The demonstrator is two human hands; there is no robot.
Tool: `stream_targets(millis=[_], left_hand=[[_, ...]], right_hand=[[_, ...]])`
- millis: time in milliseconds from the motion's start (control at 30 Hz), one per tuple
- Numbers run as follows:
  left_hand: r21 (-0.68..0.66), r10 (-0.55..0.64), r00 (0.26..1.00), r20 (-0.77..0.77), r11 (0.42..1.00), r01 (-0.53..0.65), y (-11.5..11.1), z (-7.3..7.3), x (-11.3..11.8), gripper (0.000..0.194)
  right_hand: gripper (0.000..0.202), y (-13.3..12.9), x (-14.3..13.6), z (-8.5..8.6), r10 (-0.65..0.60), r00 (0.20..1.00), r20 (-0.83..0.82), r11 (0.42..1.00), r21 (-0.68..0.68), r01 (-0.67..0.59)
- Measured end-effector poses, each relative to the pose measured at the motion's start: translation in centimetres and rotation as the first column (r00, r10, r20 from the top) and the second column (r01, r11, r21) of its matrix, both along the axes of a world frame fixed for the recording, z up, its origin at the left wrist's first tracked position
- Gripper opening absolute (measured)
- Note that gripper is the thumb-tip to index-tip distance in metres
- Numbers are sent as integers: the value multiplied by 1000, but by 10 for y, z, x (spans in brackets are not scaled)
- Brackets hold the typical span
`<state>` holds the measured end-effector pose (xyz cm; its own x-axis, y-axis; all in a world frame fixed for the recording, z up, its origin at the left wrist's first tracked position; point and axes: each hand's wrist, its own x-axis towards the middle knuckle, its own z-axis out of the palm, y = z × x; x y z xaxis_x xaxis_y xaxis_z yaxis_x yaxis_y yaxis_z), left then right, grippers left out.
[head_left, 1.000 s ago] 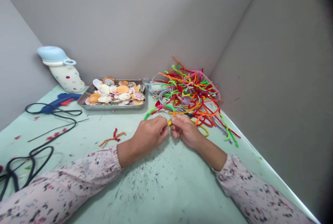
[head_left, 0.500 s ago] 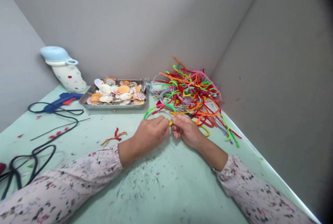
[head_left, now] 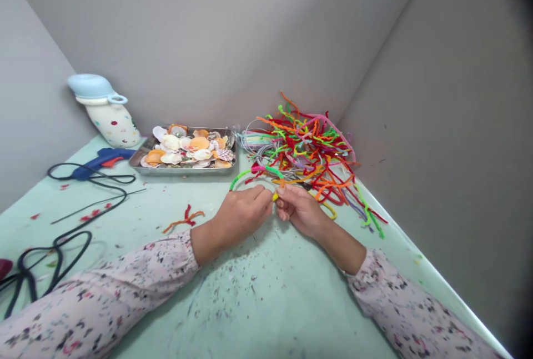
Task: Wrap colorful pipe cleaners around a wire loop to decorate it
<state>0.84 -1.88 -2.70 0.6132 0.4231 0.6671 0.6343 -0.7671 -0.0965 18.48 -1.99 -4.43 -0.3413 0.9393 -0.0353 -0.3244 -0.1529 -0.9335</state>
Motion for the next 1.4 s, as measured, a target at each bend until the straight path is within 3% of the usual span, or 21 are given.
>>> stream_targets(millis=[433,567,633,733,833,933,1000,1067,1133,1267,1400], left_hand=[[-21,-17,999,-31,1000,16,0,0,1,20],[-89,-18,998,68,996,24,-5,7,2,12],[-56,-50,982,180,997,61,-9,11,1,21],[-30,-189,950,250,979,203,-17,15,1,15],[-156,-237,937,257,947,282,-21,12,3,7],[-431,-109,919,380,858,280,-17,7,6,11],[-640,57,880,471,709,297,-10,5,9,14],[-752,197,814,547,543,374,-4,3,10,20],[-768,283,747,602,460,445,2,3,10,24],[-782,359,700,618,373,499,6,3,9,31],[-776,378,681,628,377,506,7,1,8,32]], right_hand=[[17,1,2,-1,-65,993,-98,996,-63,59],[14,2,2,-1,-96,988,-120,995,-47,91],[14,2,2,0,-123,981,-150,992,-47,117],[13,2,2,3,-174,966,-190,985,-48,168],[15,2,2,5,-241,953,-184,970,-30,240],[17,3,2,5,-273,947,-168,961,-3,276],[17,3,2,4,-267,949,-167,962,10,273],[16,3,1,3,-250,954,-164,966,25,257],[16,3,1,3,-230,962,-147,971,36,238],[18,1,-1,3,-194,975,-111,979,44,200],[21,1,-1,2,-175,982,-72,983,46,179]])
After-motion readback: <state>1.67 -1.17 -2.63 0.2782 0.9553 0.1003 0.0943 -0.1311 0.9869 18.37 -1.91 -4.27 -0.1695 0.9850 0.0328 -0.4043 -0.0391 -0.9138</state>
